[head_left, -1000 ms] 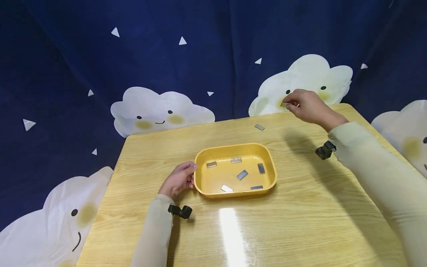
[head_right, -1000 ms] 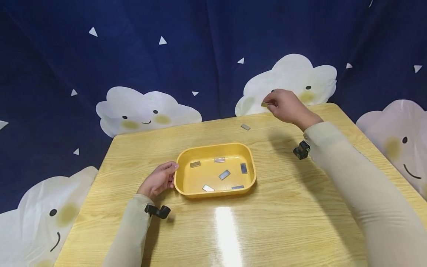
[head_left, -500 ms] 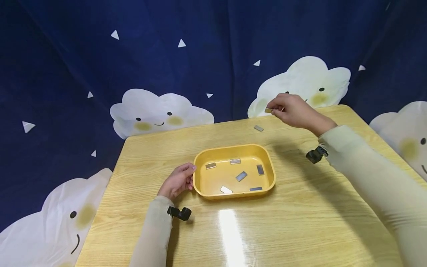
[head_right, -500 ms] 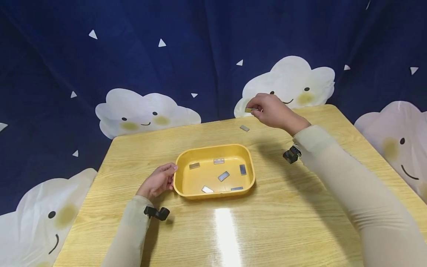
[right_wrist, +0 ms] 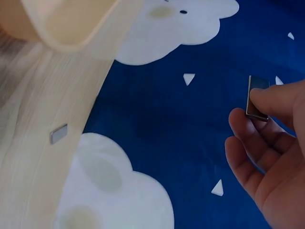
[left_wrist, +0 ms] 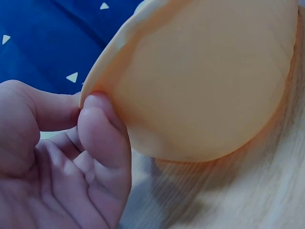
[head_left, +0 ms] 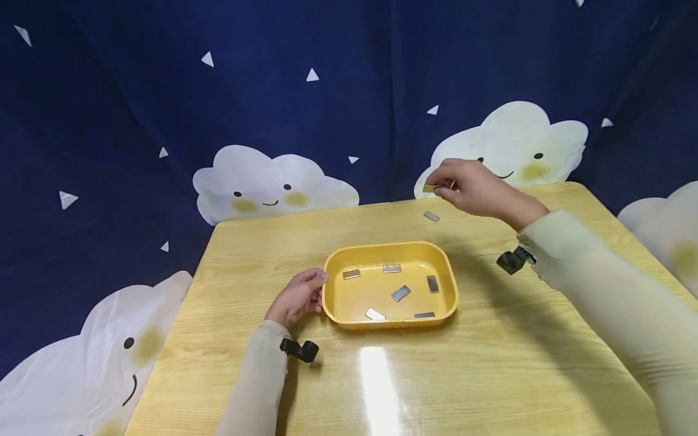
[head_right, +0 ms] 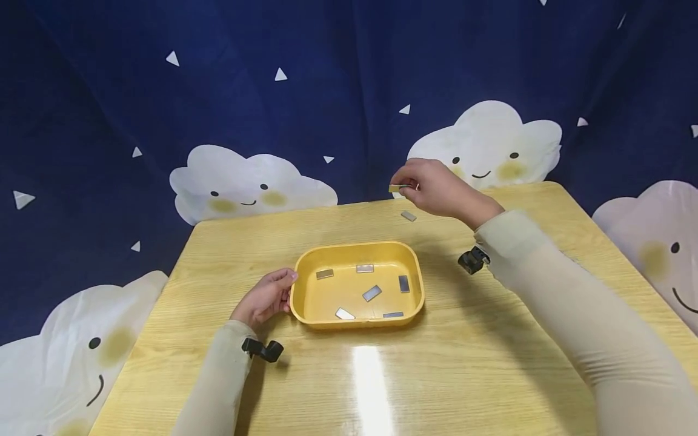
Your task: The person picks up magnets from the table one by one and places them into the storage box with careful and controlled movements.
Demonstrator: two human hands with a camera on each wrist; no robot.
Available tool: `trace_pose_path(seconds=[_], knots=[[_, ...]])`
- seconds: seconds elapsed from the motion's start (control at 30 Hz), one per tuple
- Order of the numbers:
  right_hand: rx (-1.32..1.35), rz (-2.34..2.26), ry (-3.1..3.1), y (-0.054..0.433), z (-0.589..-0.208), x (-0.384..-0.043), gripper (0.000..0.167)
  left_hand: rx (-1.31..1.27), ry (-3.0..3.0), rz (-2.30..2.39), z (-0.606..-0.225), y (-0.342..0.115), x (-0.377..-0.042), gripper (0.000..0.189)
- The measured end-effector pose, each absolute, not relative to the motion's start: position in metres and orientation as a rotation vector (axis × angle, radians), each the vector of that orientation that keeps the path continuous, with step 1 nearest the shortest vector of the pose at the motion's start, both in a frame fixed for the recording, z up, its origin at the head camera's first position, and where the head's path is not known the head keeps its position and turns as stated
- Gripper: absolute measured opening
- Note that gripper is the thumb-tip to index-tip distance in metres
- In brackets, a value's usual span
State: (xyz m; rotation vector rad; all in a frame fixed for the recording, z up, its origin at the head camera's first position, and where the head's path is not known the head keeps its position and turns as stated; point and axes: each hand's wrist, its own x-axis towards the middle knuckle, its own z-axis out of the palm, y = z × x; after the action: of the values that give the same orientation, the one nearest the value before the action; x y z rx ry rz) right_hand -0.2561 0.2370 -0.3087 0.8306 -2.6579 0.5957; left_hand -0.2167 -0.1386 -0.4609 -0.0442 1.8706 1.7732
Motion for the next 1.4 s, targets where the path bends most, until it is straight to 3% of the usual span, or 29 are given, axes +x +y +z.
trace_pose_path(seconds=[1.4], knots=[[1.081, 0.540, -2.680, 0.177, -0.299, -0.252, 0.015, -0.082, 1.901, 1.771, -0.460, -0.139, -0.216, 0.019]])
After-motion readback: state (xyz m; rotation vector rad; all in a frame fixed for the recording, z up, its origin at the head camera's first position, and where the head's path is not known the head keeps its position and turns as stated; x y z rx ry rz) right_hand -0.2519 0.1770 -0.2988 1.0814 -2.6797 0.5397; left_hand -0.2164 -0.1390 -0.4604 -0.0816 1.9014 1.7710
